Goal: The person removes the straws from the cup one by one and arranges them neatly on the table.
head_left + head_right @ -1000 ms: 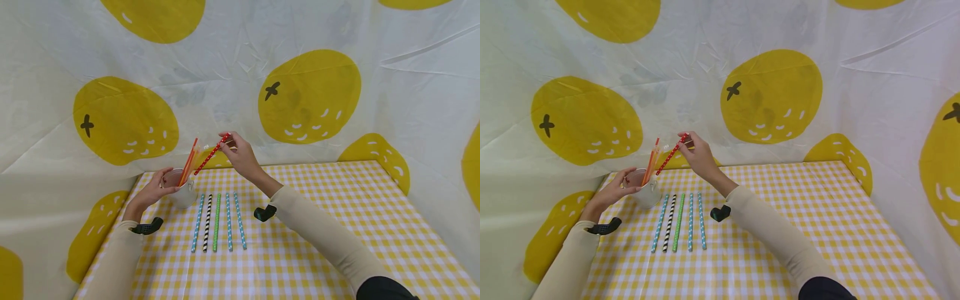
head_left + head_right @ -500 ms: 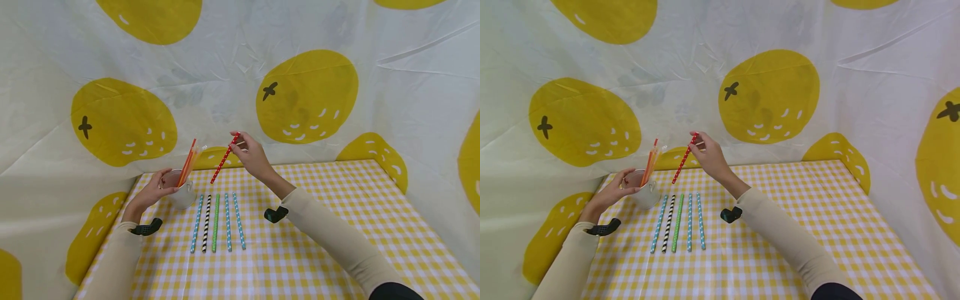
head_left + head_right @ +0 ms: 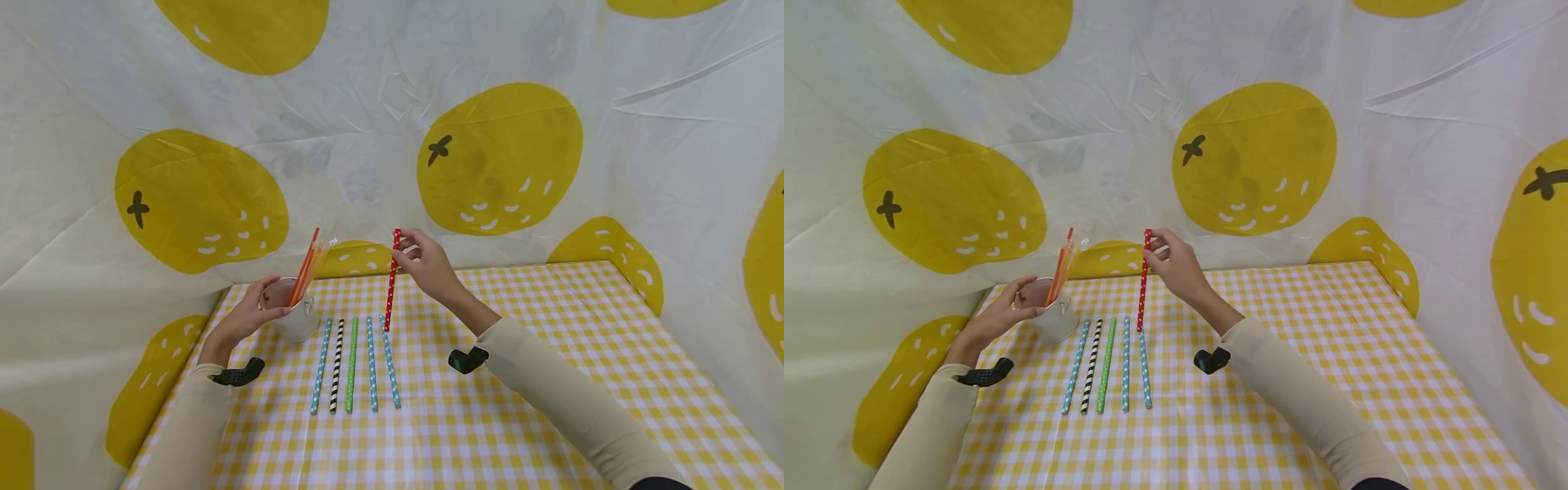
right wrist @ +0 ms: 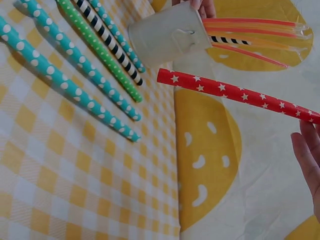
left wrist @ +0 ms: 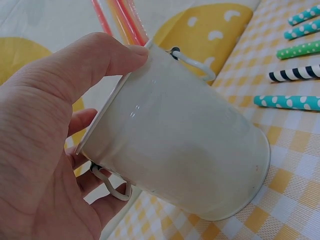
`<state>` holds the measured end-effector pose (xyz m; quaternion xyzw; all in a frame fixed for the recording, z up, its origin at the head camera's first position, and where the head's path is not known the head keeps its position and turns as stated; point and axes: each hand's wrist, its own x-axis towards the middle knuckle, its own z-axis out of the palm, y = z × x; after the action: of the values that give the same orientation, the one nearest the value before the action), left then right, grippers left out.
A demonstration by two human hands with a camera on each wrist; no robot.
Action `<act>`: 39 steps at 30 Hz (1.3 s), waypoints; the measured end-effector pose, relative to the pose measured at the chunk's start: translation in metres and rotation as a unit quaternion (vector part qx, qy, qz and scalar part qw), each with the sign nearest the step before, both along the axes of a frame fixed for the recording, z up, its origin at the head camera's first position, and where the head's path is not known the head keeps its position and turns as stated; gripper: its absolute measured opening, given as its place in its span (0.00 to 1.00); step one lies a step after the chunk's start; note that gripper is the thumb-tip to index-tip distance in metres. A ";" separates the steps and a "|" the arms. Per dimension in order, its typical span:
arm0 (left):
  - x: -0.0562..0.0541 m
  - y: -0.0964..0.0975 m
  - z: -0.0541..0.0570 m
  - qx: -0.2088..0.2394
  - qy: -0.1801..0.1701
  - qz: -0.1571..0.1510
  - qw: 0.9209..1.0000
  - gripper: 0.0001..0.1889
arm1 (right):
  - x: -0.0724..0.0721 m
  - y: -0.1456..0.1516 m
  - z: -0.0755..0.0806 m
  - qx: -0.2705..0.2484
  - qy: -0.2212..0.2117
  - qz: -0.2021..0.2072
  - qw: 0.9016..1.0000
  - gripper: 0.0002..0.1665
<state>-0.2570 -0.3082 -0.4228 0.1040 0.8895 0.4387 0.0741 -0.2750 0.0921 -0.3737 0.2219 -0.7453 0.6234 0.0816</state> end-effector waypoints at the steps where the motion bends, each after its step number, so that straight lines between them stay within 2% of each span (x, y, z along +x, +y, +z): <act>1: 0.000 0.000 0.000 0.000 0.000 0.000 1.000 0.47 | 0.001 0.001 -0.002 -0.003 -0.006 -0.002 1.000 0.24; 7: 0.001 0.001 0.001 0.000 -0.002 0.002 1.000 0.47 | 0.003 0.007 -0.015 -0.016 -0.021 -0.013 1.000 0.26; 11: 0.005 0.007 0.009 0.008 -0.005 0.001 1.000 0.46 | 0.005 0.008 -0.022 -0.024 -0.029 -0.016 0.999 0.25; 15: 0.016 0.016 0.025 0.016 -0.010 -0.004 1.000 0.44 | 0.007 0.009 -0.029 0.004 -0.030 -0.014 0.999 0.19; 19: 0.020 0.019 0.031 0.014 -0.005 -0.011 1.000 0.43 | 0.007 0.011 -0.040 0.043 -0.039 -0.005 0.998 0.14; 21: 0.019 0.018 0.028 0.017 -0.004 -0.011 1.000 0.43 | 0.007 0.011 -0.046 0.060 -0.046 0.003 0.997 0.14; 29: 0.001 0.002 0.002 0.006 0.003 -0.001 1.000 0.47 | 0.007 0.013 -0.065 0.089 -0.090 0.035 0.991 0.16; 39: 0.000 0.000 0.000 0.003 0.002 -0.002 1.000 0.46 | 0.005 0.014 -0.086 0.137 -0.133 0.073 0.979 0.21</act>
<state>-0.2570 -0.3085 -0.4233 0.1066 0.8880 0.4414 0.0729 -0.2702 0.1062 -0.4594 0.1998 -0.8094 0.5440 -0.0948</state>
